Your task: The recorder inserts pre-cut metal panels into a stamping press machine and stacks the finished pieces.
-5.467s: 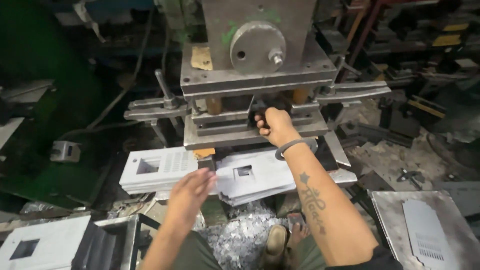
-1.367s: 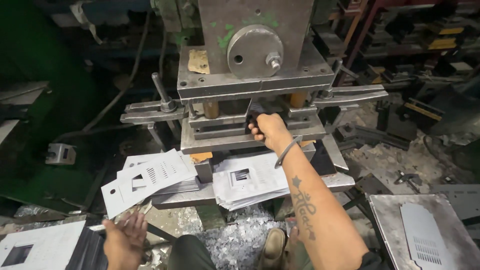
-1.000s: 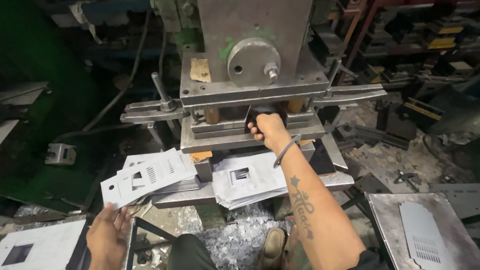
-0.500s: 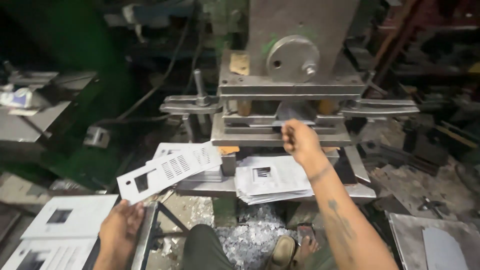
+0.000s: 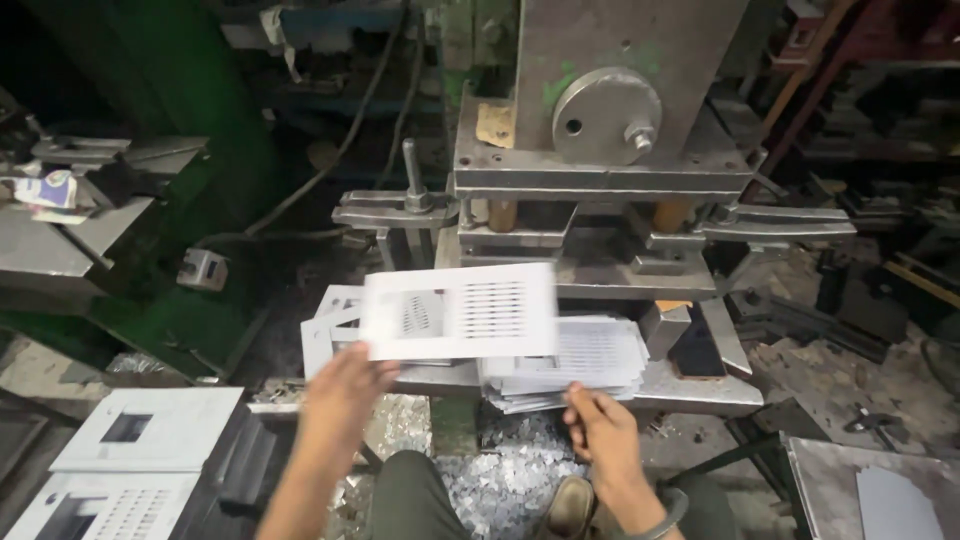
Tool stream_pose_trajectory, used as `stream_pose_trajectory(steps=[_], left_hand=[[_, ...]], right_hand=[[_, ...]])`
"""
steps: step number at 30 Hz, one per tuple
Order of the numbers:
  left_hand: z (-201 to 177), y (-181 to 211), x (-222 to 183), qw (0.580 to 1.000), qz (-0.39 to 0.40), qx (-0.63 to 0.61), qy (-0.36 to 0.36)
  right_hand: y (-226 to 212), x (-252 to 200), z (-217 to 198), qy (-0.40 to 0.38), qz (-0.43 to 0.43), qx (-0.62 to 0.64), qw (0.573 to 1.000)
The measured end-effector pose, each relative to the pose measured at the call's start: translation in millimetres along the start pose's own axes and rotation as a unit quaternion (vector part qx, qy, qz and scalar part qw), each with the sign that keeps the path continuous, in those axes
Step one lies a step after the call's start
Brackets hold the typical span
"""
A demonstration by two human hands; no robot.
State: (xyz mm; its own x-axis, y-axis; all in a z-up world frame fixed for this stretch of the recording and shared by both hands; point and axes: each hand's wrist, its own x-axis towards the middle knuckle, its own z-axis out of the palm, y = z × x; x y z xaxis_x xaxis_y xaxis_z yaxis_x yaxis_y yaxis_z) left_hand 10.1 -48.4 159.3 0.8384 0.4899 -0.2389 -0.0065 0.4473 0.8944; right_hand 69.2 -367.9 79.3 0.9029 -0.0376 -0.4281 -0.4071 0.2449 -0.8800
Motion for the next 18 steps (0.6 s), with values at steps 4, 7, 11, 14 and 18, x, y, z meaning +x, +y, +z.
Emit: stream_pose_trajectory(steps=[4,7,11,14,18], left_hand=[[100,-44,11,0.986,0.034,-0.059,-0.154],[150,-66,32,0.986,-0.003,-0.089,-0.142],[168,-58,16,0.97,-0.056,-0.165,-0.171],[148,-41,-1,0.966,-0.08,-0.161,-0.185],[82,-52,-8,0.983,-0.127,0.001,-0.135]], right_hand=[[-53,-23,36,-0.078,-0.135,0.026,0.988],[-93,-7,54,-0.068,-0.18,0.058,0.98],[-130,81,58,-0.018,-0.117,0.029,0.993],[-157,127,69,-0.063,-0.088,0.063,0.992],[-163,155,76,-0.037,-0.115,-0.061,0.991]])
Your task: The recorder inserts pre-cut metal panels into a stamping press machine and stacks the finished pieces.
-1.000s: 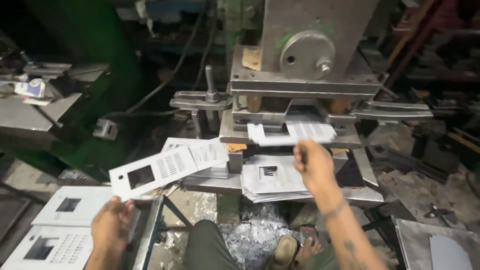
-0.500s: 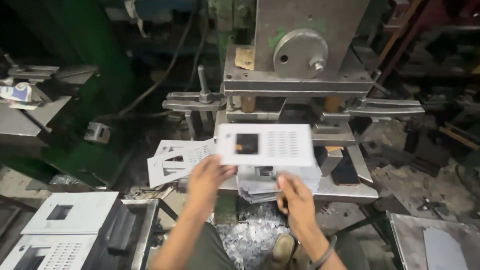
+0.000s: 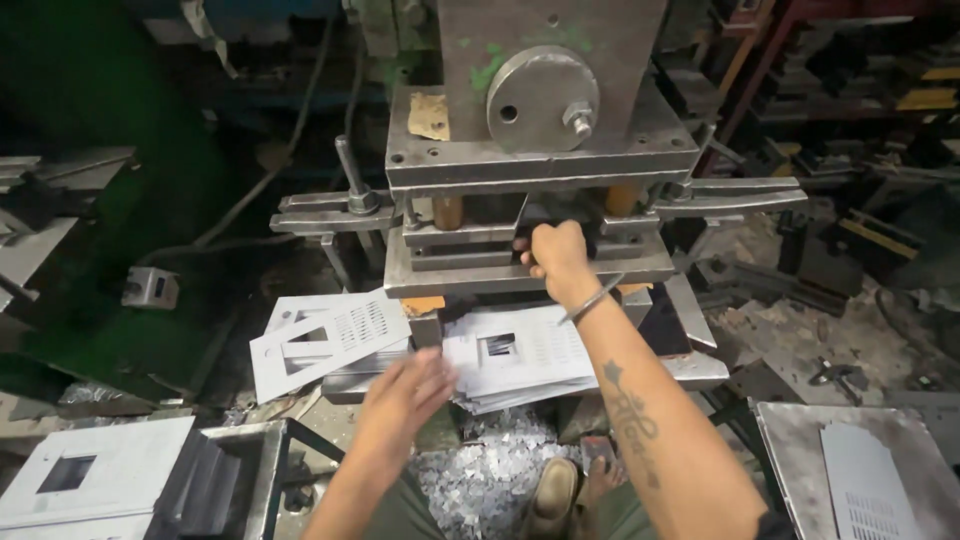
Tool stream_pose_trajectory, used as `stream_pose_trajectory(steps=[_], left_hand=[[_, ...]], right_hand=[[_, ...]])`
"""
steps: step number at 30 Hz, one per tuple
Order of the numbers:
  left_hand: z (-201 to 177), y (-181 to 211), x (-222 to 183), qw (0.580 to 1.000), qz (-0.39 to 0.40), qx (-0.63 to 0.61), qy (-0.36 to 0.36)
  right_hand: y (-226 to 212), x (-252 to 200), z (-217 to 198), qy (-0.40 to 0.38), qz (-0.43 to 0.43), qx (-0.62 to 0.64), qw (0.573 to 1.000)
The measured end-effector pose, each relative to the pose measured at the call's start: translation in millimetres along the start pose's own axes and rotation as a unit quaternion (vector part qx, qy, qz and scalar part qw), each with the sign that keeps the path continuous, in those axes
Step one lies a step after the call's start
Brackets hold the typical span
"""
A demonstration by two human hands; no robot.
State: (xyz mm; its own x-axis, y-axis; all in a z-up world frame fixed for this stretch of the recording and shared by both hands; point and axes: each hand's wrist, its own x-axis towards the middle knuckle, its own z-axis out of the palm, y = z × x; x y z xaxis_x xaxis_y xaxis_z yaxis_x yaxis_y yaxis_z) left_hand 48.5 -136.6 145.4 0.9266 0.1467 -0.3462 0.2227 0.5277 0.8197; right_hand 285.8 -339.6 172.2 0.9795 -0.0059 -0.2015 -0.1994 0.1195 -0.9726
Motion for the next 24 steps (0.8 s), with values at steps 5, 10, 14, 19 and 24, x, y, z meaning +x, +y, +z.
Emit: stream_pose_trajectory(steps=[5,10,14,19,24], left_hand=[[-107,-24,-2,0.995,-0.04,0.013,0.092],[-217,-33,11,0.962,-0.032,-0.049,0.266],[-217,-6,2,0.952,0.023,-0.1,0.288],[-180,29,3,0.953,0.086,-0.059,0.284],[-188,26,15,0.956,0.092,-0.024,0.279]], right_hand=[[-4,-4,-7,0.009,0.04,0.059,0.997],[2,11,-7,-0.015,0.136,0.178,0.975],[4,5,-9,-0.031,0.097,0.12,0.987],[0,1,-5,0.004,0.094,0.105,0.99],[0,0,-6,0.005,0.076,0.089,0.993]])
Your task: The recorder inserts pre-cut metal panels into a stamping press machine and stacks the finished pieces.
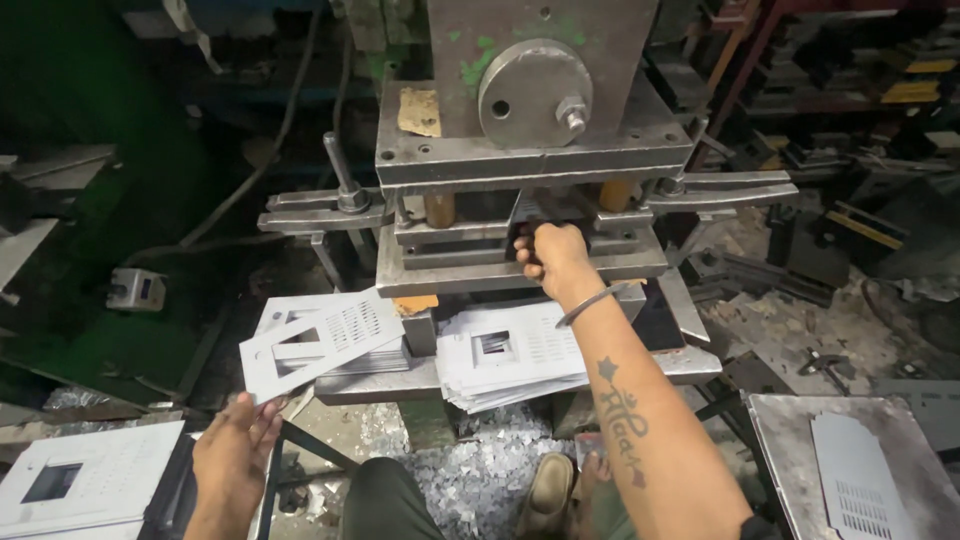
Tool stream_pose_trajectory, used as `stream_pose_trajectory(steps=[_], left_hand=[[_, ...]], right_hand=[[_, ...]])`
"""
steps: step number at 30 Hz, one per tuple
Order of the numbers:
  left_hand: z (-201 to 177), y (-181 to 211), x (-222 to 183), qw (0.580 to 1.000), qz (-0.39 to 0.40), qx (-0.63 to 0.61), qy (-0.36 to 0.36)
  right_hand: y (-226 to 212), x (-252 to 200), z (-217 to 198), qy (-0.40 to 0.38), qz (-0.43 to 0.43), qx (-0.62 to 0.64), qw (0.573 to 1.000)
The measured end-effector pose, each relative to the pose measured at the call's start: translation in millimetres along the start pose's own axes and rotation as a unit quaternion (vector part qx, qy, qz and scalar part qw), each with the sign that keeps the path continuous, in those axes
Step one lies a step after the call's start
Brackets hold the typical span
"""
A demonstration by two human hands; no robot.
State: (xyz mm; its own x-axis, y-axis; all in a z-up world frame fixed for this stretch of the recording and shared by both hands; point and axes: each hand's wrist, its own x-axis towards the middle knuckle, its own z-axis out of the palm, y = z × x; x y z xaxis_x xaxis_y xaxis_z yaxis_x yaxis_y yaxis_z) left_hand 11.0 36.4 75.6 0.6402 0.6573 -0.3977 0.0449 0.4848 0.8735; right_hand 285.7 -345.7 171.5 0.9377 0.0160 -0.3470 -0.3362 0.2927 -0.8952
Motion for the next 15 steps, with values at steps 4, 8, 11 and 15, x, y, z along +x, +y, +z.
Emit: stream_pose_trajectory(steps=[4,8,11,15], left_hand=[[-1,-2,2,1.0,0.003,0.003,-0.003],[8,3,-4,1.0,0.011,0.003,-0.008],[6,-3,7,1.0,0.025,0.008,-0.013],[9,-2,8,1.0,0.014,0.014,-0.005]], right_hand=[[-1,-4,1,0.011,-0.004,-0.017,1.0],[-2,-7,4,0.002,-0.007,-0.014,1.0],[-2,-7,2,0.02,-0.009,-0.029,0.999],[-4,-10,5,0.02,-0.01,-0.032,0.999]])
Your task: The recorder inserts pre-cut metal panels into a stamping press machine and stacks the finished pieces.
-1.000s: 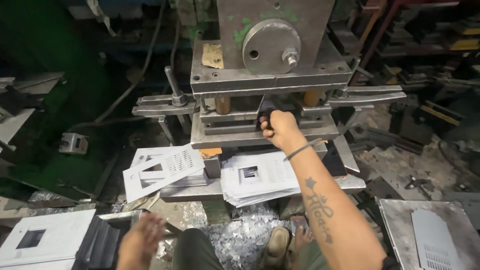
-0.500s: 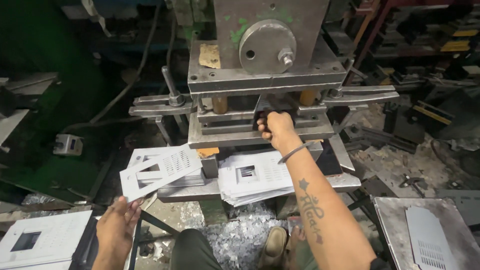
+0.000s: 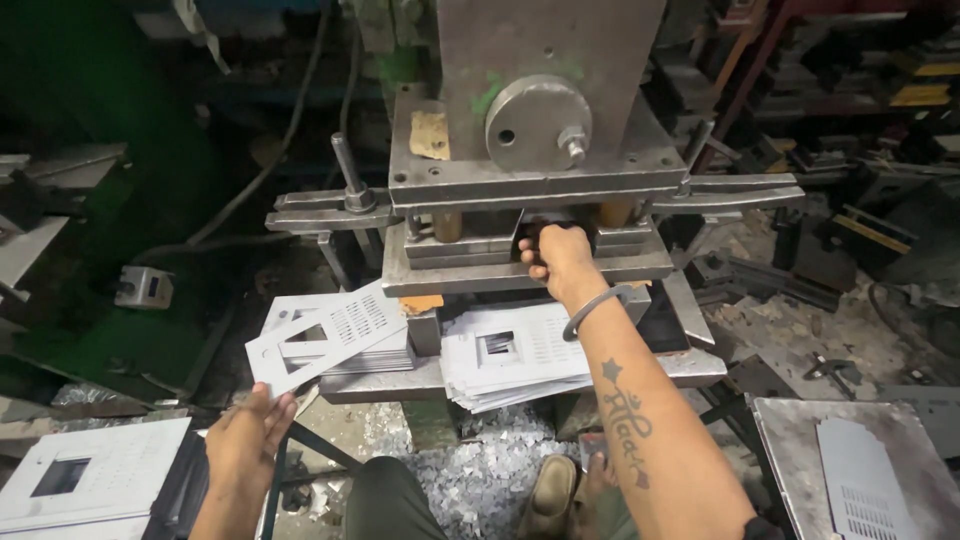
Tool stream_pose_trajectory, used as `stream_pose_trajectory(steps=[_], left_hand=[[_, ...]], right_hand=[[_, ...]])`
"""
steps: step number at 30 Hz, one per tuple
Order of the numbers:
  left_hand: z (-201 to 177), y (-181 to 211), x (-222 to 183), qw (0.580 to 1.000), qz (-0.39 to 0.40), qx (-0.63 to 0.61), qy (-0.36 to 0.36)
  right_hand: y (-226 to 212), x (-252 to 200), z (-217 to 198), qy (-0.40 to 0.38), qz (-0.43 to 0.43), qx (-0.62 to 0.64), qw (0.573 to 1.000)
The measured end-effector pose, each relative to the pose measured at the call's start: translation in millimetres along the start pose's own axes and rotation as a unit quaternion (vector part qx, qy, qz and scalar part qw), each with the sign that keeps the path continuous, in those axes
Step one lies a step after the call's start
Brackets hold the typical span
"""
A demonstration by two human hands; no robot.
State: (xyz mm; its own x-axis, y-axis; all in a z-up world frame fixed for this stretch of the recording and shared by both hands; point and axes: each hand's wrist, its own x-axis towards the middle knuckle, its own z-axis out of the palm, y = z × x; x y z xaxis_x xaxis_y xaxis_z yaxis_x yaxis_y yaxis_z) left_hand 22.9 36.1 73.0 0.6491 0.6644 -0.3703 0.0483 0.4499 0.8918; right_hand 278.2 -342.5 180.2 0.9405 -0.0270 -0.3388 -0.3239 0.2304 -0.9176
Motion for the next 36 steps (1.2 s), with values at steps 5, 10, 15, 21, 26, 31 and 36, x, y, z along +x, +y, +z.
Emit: stream_pose_trajectory(steps=[5,10,15,21,26,31,36], left_hand=[[-2,-6,10,1.0,-0.016,0.009,-0.004],[-7,-15,25,0.999,-0.028,-0.001,-0.023],[-4,0,6,0.999,-0.037,0.012,-0.035],[-36,31,-3,0.997,-0.057,0.057,-0.003],[-67,41,-1,0.999,0.038,-0.003,0.013],[-19,54,-53,0.996,0.026,-0.02,-0.083],[105,30,-109,0.976,-0.013,-0.046,-0.214]], right_hand=[[-5,-3,5,0.015,0.006,0.003,1.0],[-10,-9,-1,0.01,0.085,0.169,0.982],[36,-62,-35,-0.06,-0.046,0.194,0.978],[90,-163,-62,-0.001,-0.088,0.181,0.98],[162,-154,-90,0.0,0.018,0.147,0.989],[180,-160,-94,-0.009,0.081,0.056,0.995],[126,-186,-52,-0.097,-0.025,0.061,0.993]])
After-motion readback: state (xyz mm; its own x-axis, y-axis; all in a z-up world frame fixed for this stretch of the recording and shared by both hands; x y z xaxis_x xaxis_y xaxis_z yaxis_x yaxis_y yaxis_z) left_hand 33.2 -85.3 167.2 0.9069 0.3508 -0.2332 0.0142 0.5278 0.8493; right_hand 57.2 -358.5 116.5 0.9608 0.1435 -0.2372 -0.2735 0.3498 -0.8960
